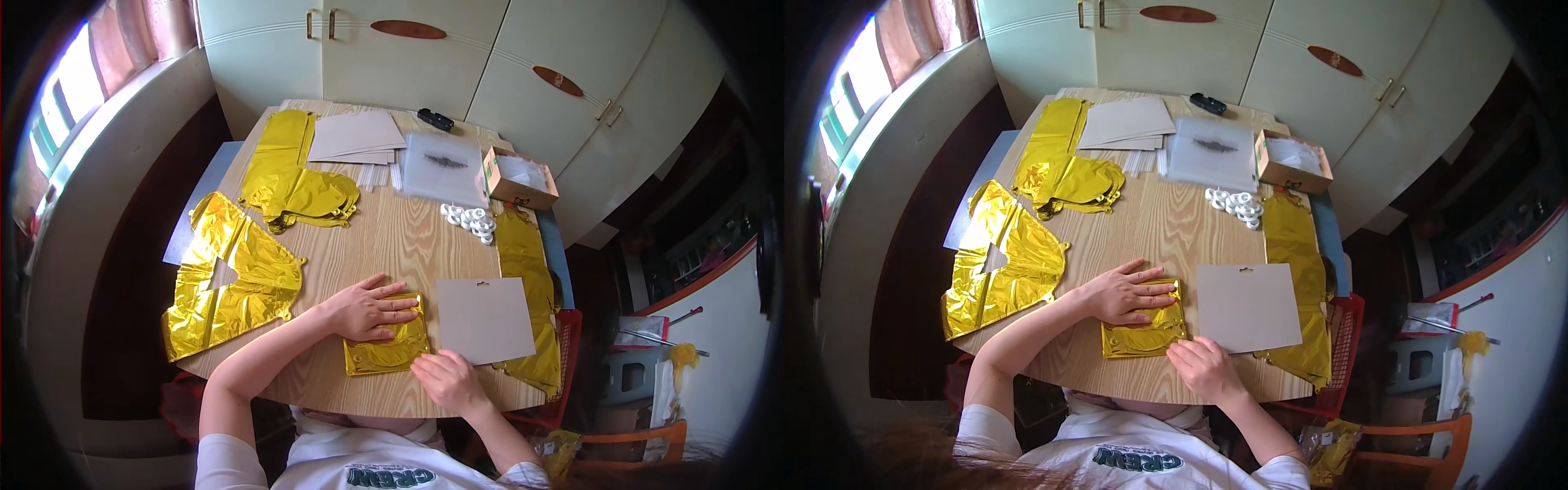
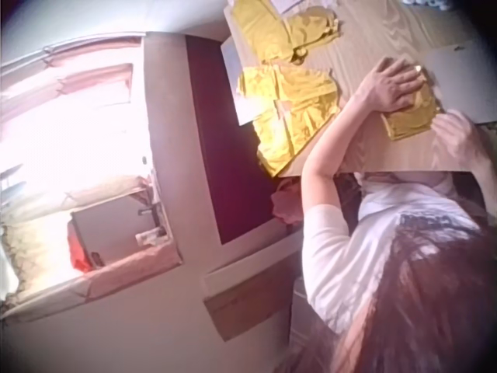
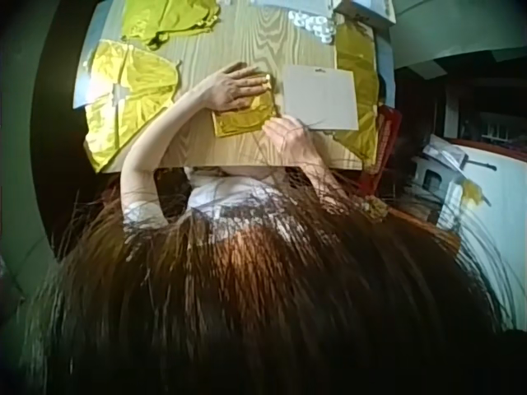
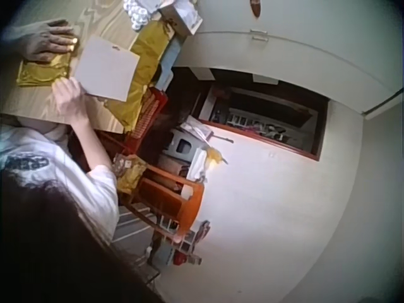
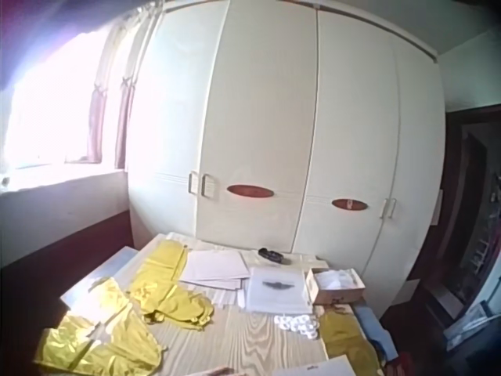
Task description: Folding gold foil alphabet balloons and placing them into plastic packaging sleeves alongside cardboard inserts.
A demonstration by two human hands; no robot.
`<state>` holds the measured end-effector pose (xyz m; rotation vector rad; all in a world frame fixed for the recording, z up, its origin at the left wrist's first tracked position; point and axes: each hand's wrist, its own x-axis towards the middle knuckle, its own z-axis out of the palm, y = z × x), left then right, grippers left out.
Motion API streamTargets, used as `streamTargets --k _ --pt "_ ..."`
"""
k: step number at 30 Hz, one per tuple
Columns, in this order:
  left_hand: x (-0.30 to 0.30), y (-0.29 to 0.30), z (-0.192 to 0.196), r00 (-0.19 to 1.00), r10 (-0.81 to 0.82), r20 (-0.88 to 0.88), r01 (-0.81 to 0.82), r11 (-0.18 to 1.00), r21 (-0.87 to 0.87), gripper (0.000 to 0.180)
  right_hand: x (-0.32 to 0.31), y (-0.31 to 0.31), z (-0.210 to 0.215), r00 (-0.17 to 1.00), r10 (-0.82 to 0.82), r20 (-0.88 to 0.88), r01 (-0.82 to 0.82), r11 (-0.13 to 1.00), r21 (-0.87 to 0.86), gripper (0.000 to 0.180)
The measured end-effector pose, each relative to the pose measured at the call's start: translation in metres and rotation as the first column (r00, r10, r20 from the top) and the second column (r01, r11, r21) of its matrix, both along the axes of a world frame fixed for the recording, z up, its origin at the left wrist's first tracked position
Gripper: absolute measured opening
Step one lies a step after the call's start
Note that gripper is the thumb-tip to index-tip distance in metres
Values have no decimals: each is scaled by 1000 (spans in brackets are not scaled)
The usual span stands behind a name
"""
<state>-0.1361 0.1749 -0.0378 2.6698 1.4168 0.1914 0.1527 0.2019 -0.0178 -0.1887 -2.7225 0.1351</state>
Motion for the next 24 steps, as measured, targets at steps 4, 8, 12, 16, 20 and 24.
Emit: streamTargets --k 4,8,12,16,20,24 --pt "1 -1 1 1000 2 -7 -2 1000 -14 61 -2 2 1 1000 6 -4 -6 996 -93 19" --pt "1 0 1 1000 -1 -17 1 1000 -6 61 -13 25 1 998 26 -58 -39 966 -256 20" --pt "2 0 1 1000 -2 -20 2 1000 3 61 -50 72 -17 979 -119 -165 80 971 -224 23" --pt "1 2 0 1000 -3 -8 3 1000 -20 61 -68 96 -29 997 -61 -46 55 990 -128 29" --pt "1 0 -3 1000 2 3 -2 1000 -24 60 -70 98 -20 999 -37 21 38 998 -42 33" --pt "1 1 -1 1000 -4 10 5 999 -38 57 -65 98 -15 995 -35 94 40 998 -47 38"
